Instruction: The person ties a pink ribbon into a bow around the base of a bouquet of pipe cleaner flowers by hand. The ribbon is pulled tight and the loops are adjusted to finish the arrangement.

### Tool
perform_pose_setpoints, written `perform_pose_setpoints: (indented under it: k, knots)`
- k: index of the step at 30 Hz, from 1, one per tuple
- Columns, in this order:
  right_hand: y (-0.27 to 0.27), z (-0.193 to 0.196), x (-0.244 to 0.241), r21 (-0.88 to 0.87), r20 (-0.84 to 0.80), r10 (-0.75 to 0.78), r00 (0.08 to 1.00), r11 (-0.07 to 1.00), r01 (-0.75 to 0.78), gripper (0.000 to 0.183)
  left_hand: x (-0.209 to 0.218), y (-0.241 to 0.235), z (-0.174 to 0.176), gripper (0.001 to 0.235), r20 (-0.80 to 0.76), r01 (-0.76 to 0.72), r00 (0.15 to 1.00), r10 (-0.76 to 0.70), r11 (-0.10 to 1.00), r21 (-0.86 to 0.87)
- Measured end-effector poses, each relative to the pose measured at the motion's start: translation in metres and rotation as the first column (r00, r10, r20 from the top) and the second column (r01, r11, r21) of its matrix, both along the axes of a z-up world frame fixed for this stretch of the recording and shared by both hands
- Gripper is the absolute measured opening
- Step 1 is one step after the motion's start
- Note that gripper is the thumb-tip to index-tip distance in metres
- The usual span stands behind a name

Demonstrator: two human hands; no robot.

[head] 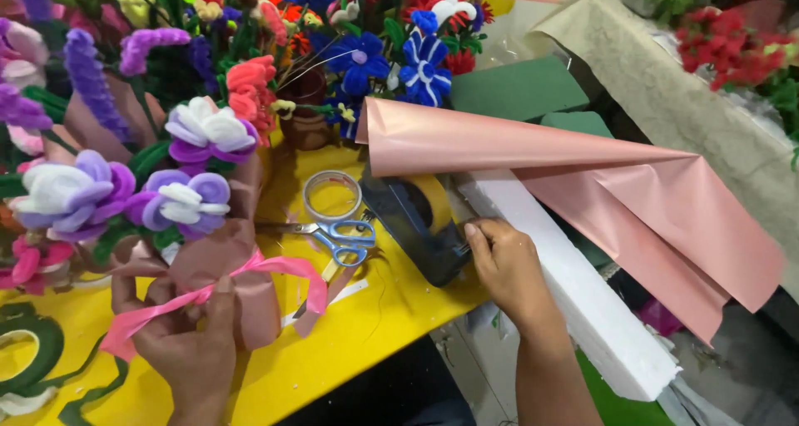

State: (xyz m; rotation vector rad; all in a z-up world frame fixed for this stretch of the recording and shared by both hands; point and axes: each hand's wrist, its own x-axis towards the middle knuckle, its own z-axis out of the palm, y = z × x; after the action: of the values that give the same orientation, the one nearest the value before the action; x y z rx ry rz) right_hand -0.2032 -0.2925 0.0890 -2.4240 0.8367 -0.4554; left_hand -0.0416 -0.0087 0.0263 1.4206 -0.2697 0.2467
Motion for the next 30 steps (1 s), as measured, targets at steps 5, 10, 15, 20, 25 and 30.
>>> perform_pose_setpoints:
  k: [5, 10, 15, 20, 25, 30]
  knots:
    - [-0.012, -0.008, 0.01, 0.172, -0.012, -0.029, 1.0, 0.985, 0.03, 0.031, -0.001, -0.001, 0.001, 0.051, -0.063, -0.018, 0.998, 0.016, 0.999, -0.038]
    - [-0.016, -0.011, 0.014, 0.464, 0.127, -0.163, 0.978, 0.881, 0.087, 0.023, -0.001, -0.001, 0.001, 0.05, -0.071, -0.034, 0.997, 0.034, 0.999, -0.005]
    - [-0.018, -0.013, 0.013, 0.614, 0.367, -0.216, 0.905, 0.787, -0.062, 0.021, 0.001, 0.0, -0.003, 0.057, -0.053, -0.031, 0.998, 0.03, 0.999, -0.016]
    - [-0.008, -0.018, -0.005, 0.467, 0.256, -0.219, 0.941, 0.881, 0.077, 0.026, 0.002, 0.0, -0.005, 0.057, -0.078, -0.023, 0.997, 0.02, 0.999, -0.04]
    - [-0.001, -0.03, -0.021, 0.403, 0.143, -0.292, 0.946, 0.89, 0.214, 0.029, 0.001, -0.003, 0.001, 0.048, -0.058, -0.033, 0.998, 0.03, 0.998, -0.052]
    - [-0.019, -0.07, -0.034, 0.516, 0.275, -0.25, 0.928, 0.853, 0.077, 0.021, 0.005, 0.001, -0.008, 0.068, -0.063, -0.005, 0.998, -0.004, 0.991, -0.136]
